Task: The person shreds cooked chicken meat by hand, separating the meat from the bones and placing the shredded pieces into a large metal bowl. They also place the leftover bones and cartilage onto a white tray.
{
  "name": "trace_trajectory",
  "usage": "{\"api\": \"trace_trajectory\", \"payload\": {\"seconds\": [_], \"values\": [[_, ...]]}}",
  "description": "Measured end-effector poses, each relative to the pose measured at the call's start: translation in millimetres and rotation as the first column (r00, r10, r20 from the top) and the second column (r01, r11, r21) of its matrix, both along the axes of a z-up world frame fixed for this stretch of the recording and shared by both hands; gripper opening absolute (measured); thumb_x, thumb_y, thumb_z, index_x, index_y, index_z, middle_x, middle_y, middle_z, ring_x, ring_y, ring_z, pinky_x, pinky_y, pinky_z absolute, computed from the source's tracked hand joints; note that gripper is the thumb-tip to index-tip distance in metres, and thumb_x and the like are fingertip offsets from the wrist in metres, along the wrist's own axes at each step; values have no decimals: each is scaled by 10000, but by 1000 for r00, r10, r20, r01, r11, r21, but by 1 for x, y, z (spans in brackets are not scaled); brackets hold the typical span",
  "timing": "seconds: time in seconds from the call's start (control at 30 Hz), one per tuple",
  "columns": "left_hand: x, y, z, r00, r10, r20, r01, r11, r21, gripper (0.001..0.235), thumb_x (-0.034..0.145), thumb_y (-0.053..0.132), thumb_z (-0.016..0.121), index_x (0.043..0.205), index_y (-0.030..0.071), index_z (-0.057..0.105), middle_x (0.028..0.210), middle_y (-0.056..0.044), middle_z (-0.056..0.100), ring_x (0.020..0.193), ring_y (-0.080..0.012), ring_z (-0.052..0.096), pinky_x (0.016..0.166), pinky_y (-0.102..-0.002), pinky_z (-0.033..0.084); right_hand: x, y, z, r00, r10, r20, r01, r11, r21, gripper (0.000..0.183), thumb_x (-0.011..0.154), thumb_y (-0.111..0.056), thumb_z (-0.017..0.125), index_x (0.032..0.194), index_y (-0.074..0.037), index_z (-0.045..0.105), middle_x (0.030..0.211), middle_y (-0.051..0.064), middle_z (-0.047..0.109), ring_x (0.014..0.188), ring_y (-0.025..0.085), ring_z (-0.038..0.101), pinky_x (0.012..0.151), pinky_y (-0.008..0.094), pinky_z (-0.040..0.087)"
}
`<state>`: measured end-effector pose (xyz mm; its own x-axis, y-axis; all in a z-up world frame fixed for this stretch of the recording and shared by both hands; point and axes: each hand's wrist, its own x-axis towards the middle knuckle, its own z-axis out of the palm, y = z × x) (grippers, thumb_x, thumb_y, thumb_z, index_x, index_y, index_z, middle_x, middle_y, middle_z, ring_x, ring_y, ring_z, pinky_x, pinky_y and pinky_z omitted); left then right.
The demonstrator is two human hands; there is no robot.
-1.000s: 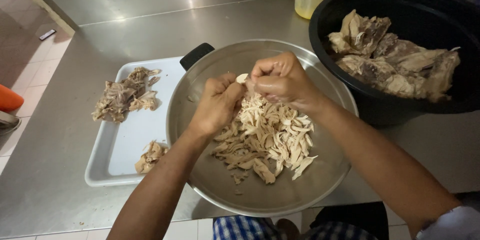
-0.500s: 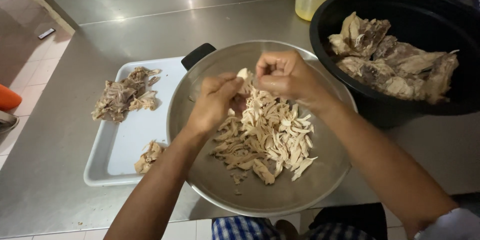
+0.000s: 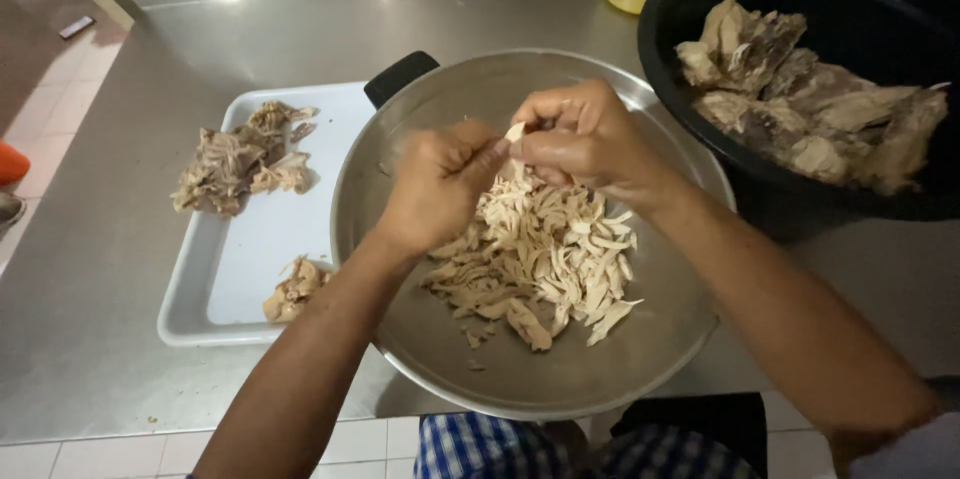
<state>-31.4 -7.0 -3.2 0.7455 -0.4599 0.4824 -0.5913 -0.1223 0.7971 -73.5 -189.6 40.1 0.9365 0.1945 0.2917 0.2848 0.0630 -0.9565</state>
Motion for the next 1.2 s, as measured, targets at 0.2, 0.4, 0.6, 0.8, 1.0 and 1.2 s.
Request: {"api": "trace_trajectory", "payload": {"seconds": [0.2,0.4,0.6,0.8,1.0,1.2], "values": [[4,-5,-10,997,70,-20,-70,997,14,151,899,152,665,780,79,721,563,-35,545,567,-136,505,501,-319,436,6,5,-7,1000,-10,-2,10,1000,11,48,743,44,636,711,79,647,407,114,430,311,103,438,312,205,333],[-9,-13,10,983,180,-22,-176,977,122,261,972,96,614,712,91,637,583,-6,600,441,-98,496,338,-267,371,11,-8,-16,994,45,101,-24,979,-202,180,892,-5,527,772,-37,657,624,70,628,444,70,515,371,162,382],[33,9,-11,837,510,200,-546,806,229,335,828,138,717,565,113,512,507,0,442,519,-120,376,446,-382,298,16,-15,-17,966,-256,-43,170,750,-639,388,1027,-136,613,653,-136,510,567,-23,439,484,105,392,484,289,399],[12,8,12,860,506,63,-505,829,239,159,766,42,520,647,87,616,654,-76,713,592,-273,623,506,-487,396,8,43,-40,965,250,-73,-112,146,-983,299,802,-102,765,530,21,767,1330,69,689,1398,317,553,1170,476,462],[14,17,11,779,622,-77,-594,772,227,333,888,253,598,618,122,453,569,-5,467,601,-170,452,541,-418,344,16,58,-41,935,94,-341,-250,-506,-826,408,846,-315,822,1227,-257,690,1375,81,515,1416,324,411,1204,573,341],[21,17,4,790,602,-113,-589,798,129,316,825,259,586,634,133,368,595,-1,348,621,-159,330,534,-414,254,35,7,-31,971,-212,-110,-134,-103,-986,144,958,-205,723,972,-63,742,1008,99,656,863,216,658,725,297,581]]}}
